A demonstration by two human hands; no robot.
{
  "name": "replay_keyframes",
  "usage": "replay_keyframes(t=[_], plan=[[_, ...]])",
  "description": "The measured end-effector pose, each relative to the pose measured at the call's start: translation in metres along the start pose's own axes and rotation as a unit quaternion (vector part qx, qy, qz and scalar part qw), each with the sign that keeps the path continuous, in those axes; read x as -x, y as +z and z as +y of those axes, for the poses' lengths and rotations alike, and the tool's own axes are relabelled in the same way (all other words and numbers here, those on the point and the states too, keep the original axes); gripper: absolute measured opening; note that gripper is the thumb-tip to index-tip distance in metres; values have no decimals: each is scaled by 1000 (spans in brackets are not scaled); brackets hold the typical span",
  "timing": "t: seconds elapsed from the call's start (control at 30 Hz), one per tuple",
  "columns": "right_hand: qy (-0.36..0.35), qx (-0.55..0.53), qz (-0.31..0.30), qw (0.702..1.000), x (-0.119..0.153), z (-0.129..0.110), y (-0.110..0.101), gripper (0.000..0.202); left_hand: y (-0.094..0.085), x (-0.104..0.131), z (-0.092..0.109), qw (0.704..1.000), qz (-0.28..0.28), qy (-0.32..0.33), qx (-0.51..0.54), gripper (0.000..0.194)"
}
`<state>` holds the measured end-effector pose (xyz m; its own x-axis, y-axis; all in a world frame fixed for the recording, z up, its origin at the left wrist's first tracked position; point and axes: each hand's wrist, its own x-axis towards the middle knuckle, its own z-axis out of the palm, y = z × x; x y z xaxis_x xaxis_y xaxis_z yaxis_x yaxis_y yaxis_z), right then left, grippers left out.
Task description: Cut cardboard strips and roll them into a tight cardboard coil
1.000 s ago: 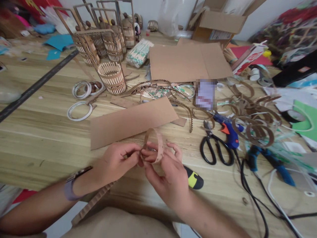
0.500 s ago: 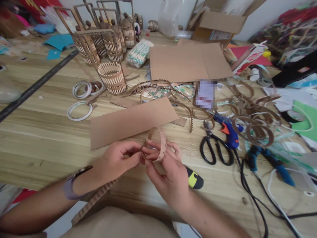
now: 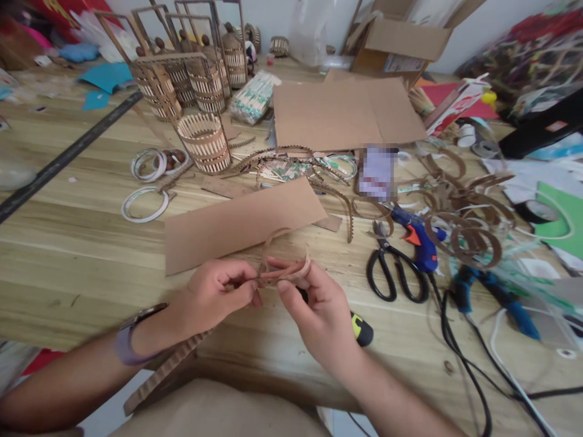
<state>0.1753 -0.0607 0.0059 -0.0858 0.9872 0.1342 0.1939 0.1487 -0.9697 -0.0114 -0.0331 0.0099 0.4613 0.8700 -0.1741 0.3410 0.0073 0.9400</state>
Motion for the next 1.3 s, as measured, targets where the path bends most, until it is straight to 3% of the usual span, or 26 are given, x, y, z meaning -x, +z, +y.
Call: replay_keyframes(t=[0.27, 0.6, 0.73, 0.97, 1.3], plan=[[-2, 13, -2, 1000, -1, 3, -2, 12, -3, 0, -5, 999, -38, -20, 28, 19], [-172, 232, 0, 957, 8, 8, 4, 15, 1, -2, -5, 999, -34, -9, 39, 25], [-184, 249, 1, 951, 8, 8, 4, 15, 0, -3, -3, 999, -34, -8, 40, 25], [-210, 282, 2, 936, 7, 6, 5, 16, -2, -6, 2, 979, -58, -50, 188, 25], [-217, 275, 1, 937, 8, 5, 5, 19, -2, -8, -1, 961, -60, -84, 256, 21]])
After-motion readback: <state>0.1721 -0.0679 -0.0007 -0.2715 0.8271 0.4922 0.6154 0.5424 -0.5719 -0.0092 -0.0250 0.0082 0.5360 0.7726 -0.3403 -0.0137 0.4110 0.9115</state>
